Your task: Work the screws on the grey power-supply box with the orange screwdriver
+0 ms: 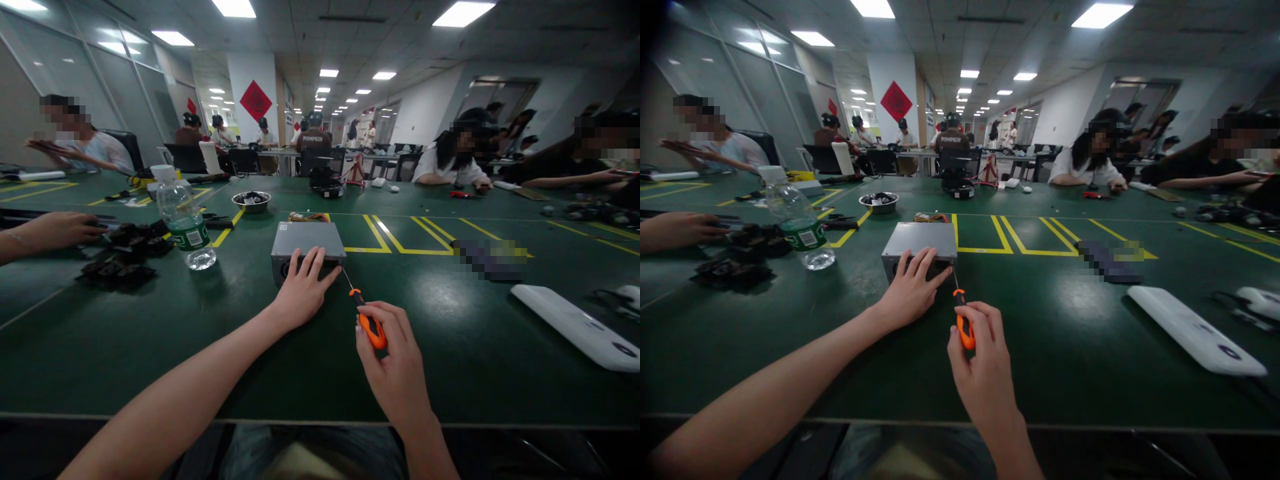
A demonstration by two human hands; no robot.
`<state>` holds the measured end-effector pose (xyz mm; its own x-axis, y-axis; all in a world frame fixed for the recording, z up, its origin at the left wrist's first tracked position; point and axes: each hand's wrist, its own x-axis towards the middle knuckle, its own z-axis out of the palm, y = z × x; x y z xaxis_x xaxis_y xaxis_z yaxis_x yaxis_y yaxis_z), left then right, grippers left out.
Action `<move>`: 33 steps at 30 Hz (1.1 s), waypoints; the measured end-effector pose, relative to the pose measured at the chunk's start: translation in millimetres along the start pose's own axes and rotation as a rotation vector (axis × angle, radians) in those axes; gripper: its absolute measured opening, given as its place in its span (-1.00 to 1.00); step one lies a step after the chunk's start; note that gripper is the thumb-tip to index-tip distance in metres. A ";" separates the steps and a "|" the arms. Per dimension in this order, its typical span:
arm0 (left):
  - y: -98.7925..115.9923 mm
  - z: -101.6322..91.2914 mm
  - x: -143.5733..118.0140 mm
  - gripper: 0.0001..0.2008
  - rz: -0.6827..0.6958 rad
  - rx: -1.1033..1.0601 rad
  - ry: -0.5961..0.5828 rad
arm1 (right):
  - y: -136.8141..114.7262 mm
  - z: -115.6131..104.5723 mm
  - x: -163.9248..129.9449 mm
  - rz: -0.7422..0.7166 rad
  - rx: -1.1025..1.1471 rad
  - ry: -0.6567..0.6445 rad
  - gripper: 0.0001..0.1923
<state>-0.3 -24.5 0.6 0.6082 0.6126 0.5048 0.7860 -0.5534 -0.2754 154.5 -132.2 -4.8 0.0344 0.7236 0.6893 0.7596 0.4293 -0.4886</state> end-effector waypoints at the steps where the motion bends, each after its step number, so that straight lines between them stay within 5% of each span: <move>1: -0.3 -0.1 -0.2 -0.47 0.004 -0.003 -0.002 | 1.1 0.1 -0.5 0.003 -0.008 0.014 -0.80; 10: -0.7 1.5 0.1 -0.47 0.005 0.011 -0.009 | 10.2 -5.1 3.9 0.026 -0.161 -0.041 -0.75; 18: -1.1 0.1 -0.7 -0.46 0.013 0.007 0.004 | 6.2 -19.8 25.9 -0.453 -0.381 -0.123 -0.74; 23: -1.5 -0.4 -0.6 -0.43 0.021 -0.001 0.011 | 20.2 -29.5 52.7 -0.712 -0.607 -0.060 -0.84; 26: -1.1 0.3 -0.5 -0.43 0.013 0.000 0.016 | 29.4 -25.7 64.3 -0.891 -0.523 0.033 -0.88; 33: -0.8 -1.6 -0.9 -0.46 0.016 -0.016 0.023 | 38.5 -6.3 51.7 -0.953 -0.292 -0.012 -0.73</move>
<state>-1.7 -25.5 1.7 0.6176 0.5905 0.5196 0.7744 -0.5719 -0.2706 189.7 -81.7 15.3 -0.6784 0.1523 0.7187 0.5967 0.6850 0.4181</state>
